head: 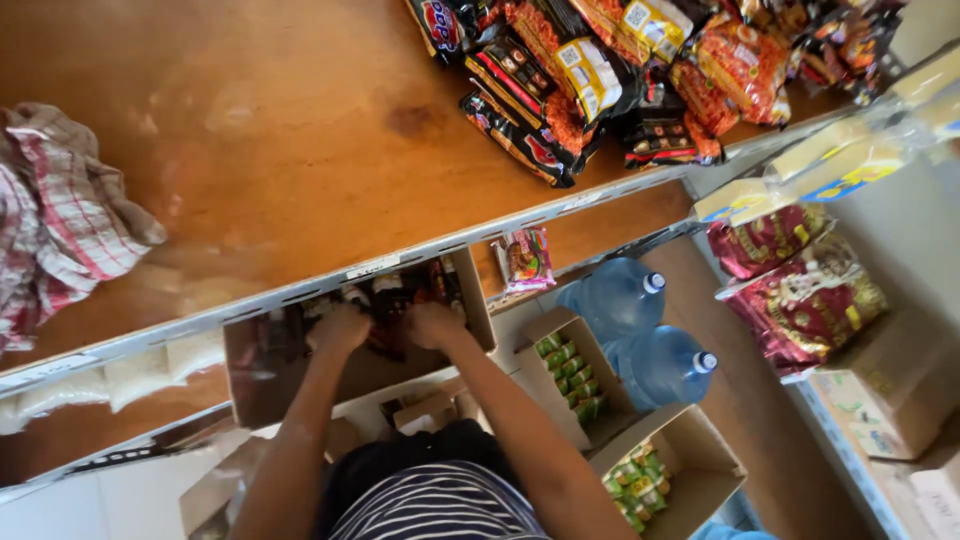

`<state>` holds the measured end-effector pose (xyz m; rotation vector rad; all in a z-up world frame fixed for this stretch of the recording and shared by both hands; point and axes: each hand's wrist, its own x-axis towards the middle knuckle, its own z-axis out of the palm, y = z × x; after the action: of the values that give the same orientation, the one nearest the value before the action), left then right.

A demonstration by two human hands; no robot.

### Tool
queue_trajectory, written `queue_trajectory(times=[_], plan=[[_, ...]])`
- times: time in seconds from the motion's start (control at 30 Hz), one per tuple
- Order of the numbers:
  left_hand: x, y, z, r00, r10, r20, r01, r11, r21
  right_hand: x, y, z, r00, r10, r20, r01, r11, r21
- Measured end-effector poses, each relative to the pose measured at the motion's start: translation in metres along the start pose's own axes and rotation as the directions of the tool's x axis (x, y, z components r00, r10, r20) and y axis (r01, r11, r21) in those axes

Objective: Organizing and stocking instant noodle packages on grocery store shelves.

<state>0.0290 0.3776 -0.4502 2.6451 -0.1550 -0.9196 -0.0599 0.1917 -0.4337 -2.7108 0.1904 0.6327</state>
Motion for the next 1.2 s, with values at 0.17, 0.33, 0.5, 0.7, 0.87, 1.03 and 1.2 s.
queue_trajectory(times=[0.17, 0.33, 0.5, 0.7, 0.87, 1.03, 1.2], plan=[[-0.103, -0.003, -0.061, 0.982, 0.0, -0.191, -0.017, 0.996, -0.091, 0.047, -0.045, -0.018, 0.978, 0.209, -0.013, -0.209, 0.977, -0.035], [-0.15, -0.037, -0.07, 0.938, -0.048, -0.342, -0.045, 0.965, -0.26, 0.151, -0.014, 0.084, 0.97, 0.237, -0.055, -0.243, 0.961, -0.131], [-0.145, -0.063, -0.037, 0.885, 0.008, -0.465, -0.211, 0.898, -0.386, 0.131, -0.03, 0.088, 0.986, 0.154, -0.062, -0.161, 0.978, -0.131], [-0.146, -0.066, -0.042, 0.85, 0.07, -0.522, -0.323, 0.852, -0.412, 0.098, -0.061, 0.03, 0.956, 0.26, 0.136, -0.254, 0.965, -0.06], [-0.172, -0.06, -0.049, 0.835, 0.152, -0.529, -0.426, 0.788, -0.445, 0.132, -0.016, 0.067, 0.971, 0.121, -0.207, -0.145, 0.984, -0.104], [-0.185, -0.078, -0.04, 0.865, 0.191, -0.463, -0.45, 0.703, -0.55, 0.061, 0.023, 0.019, 0.827, -0.284, -0.485, 0.314, 0.949, -0.02], [-0.184, -0.074, -0.036, 0.891, 0.332, -0.31, -0.427, 0.38, -0.821, -0.057, 0.035, 0.003, 0.948, 0.3, -0.105, 0.208, -0.334, 0.919]])
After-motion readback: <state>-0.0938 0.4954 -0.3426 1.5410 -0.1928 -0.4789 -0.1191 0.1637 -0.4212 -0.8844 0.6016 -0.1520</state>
